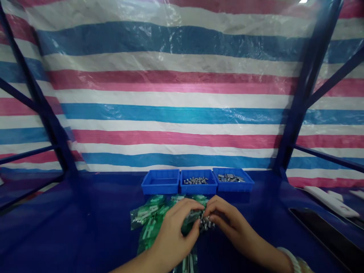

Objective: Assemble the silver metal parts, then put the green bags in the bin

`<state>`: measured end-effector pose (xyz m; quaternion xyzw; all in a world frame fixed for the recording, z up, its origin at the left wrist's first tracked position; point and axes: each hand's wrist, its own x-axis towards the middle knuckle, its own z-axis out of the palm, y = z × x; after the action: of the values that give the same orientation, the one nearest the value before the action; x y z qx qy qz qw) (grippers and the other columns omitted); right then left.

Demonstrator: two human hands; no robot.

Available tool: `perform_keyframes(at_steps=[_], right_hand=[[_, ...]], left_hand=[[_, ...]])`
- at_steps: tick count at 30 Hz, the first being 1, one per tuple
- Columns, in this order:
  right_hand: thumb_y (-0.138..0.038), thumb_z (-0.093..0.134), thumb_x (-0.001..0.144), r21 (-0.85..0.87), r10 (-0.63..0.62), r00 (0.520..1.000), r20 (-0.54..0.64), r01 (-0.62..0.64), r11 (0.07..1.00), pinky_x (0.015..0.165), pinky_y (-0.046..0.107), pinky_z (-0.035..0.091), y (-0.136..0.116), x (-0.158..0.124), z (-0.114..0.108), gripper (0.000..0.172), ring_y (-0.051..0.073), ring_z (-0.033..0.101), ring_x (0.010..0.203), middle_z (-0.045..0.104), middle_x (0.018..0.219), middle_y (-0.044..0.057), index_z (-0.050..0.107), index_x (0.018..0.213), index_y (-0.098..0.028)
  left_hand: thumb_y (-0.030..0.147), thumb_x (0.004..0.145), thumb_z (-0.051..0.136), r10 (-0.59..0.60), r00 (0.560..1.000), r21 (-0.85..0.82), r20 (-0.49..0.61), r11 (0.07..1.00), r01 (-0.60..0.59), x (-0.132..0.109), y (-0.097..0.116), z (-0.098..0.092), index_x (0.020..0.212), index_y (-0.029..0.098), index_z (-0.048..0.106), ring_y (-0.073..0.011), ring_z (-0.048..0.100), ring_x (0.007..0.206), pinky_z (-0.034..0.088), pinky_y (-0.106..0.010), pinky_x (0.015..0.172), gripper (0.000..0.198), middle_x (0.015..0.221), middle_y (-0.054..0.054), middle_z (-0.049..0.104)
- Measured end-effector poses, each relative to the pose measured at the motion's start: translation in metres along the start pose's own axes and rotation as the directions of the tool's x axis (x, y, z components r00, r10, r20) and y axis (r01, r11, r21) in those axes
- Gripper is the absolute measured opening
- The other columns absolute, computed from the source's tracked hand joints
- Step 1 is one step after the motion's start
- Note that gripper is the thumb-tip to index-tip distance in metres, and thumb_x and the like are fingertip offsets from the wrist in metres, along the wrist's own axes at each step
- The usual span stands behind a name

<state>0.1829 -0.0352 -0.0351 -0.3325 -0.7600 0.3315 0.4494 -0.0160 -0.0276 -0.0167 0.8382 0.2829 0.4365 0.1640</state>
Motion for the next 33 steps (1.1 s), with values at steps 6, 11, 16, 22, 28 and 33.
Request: perform_keyframes(at_steps=[6,11,16,22,28,33], right_hand=[[-0.050,0.045,0.096,0.239,0.173,0.984,0.037,-0.176,0.955,0.066,0.027,0.038,-0.004,-0.002,0.010,0.038,0.015,0.046,0.068,0.049,0.071,-0.001,0.058,0.079,-0.018],[-0.062,0.049,0.090,0.423,0.298,0.952,0.076,-0.301,0.855,0.058,0.025,0.037,0.000,-0.005,0.024,0.046,0.012,0.045,0.059,0.048,0.065,-0.003,0.055,0.075,-0.018],[-0.066,0.050,0.087,0.423,0.336,0.942,0.002,-0.305,0.853,0.048,0.021,0.033,0.002,-0.005,0.028,0.050,0.009,0.039,0.051,0.043,0.058,-0.005,0.051,0.071,-0.018],[-0.073,0.047,0.083,0.391,0.391,0.920,0.017,-0.366,0.845,0.041,0.020,0.027,0.006,-0.010,0.030,0.057,0.008,0.031,0.048,0.036,0.056,-0.006,0.047,0.066,-0.019],[-0.066,0.048,0.088,0.295,0.318,0.931,-0.181,-0.257,0.920,0.055,0.023,0.037,0.010,-0.016,0.034,0.050,0.013,0.042,0.063,0.046,0.068,-0.001,0.055,0.071,-0.019],[-0.067,0.039,0.091,0.250,0.252,0.962,-0.102,-0.220,0.943,0.048,0.025,0.025,-0.007,-0.008,0.027,0.061,0.009,0.028,0.050,0.032,0.052,-0.005,0.038,0.053,-0.019]], left_hand=[[0.006,0.083,0.060,0.079,0.997,-0.050,-0.003,0.996,-0.079,-0.003,0.006,0.005,0.100,0.020,0.062,-0.0164,0.063,0.078,0.052,-0.027,0.070,0.022,0.085,-0.004,0.065],[0.008,0.082,0.065,0.082,0.996,-0.073,-0.023,0.994,-0.084,-0.003,0.009,0.007,0.096,0.020,0.064,-0.0155,0.064,0.075,0.052,-0.025,0.067,0.018,0.082,-0.003,0.065],[0.008,0.078,0.066,0.016,0.998,-0.086,-0.053,0.996,-0.020,-0.004,0.008,0.013,0.088,0.019,0.063,-0.0158,0.062,0.072,0.051,-0.026,0.065,0.015,0.079,-0.003,0.063],[0.007,0.074,0.067,-0.090,0.994,-0.141,-0.064,0.987,0.081,-0.006,0.007,0.021,0.082,0.018,0.064,-0.0155,0.063,0.068,0.051,-0.025,0.062,0.014,0.074,-0.002,0.063],[0.008,0.072,0.065,-0.258,0.966,-0.363,0.012,0.899,0.244,-0.005,0.007,0.024,0.077,0.017,0.064,-0.0143,0.066,0.063,0.054,-0.024,0.060,0.010,0.071,-0.001,0.064],[0.009,0.072,0.068,-0.334,0.934,-0.549,0.125,0.761,0.345,-0.004,0.008,0.024,0.069,0.016,0.059,-0.0152,0.068,0.069,0.054,-0.025,0.065,0.011,0.073,-0.002,0.065]])
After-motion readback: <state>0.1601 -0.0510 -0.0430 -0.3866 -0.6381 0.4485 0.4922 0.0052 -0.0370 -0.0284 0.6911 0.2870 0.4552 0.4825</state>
